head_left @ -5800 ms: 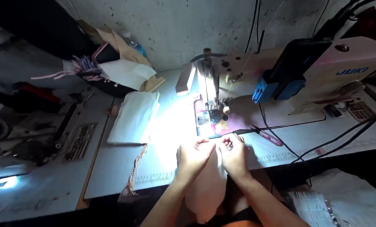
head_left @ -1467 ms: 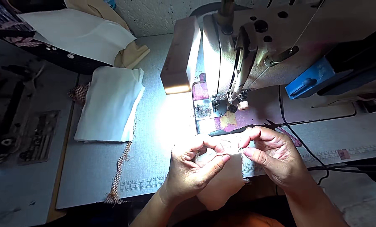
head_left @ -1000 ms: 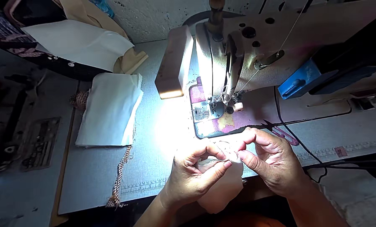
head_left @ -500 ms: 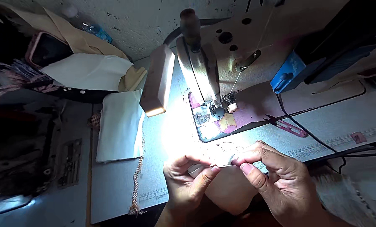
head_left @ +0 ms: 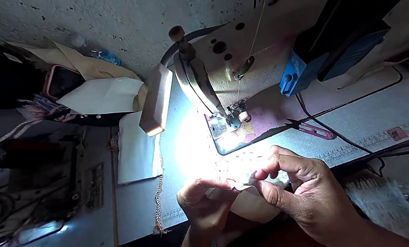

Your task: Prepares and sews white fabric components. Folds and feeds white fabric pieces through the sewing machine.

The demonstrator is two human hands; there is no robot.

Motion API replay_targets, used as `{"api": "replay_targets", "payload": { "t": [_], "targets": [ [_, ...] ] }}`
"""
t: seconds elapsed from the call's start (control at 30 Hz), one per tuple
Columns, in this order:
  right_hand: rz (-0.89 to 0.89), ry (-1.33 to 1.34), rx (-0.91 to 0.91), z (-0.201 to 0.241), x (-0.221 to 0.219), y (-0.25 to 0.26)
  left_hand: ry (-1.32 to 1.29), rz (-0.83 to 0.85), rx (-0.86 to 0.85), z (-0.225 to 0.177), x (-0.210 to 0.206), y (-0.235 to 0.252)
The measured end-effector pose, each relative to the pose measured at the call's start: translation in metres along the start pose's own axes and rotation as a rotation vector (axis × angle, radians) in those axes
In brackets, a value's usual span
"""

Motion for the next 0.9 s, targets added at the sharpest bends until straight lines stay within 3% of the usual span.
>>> {"api": "replay_targets", "payload": {
  "t": [0.4,0.9],
  "targets": [
    [0.009,0.067,0.036,-0.0004,0.0013,-0.0007,-0.167,-0.011,0.055,0.0013,-0.0042,-0.0003],
    [-0.011,0.052,0.026,0.0013,-0.0017,-0.0014,-0.135,0.026,0.044,0.0002,-0.0081,-0.0004]
  ]
}}
Point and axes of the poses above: each hand's wrist, its own y-axis towards the middle knuckle, its own x-axis out of the back of the hand, z = x × y, the point moved 4 cm from there along y, towards the middle knuckle, and after that the axes turned 12 degrees about z, right-handed, at the moved point
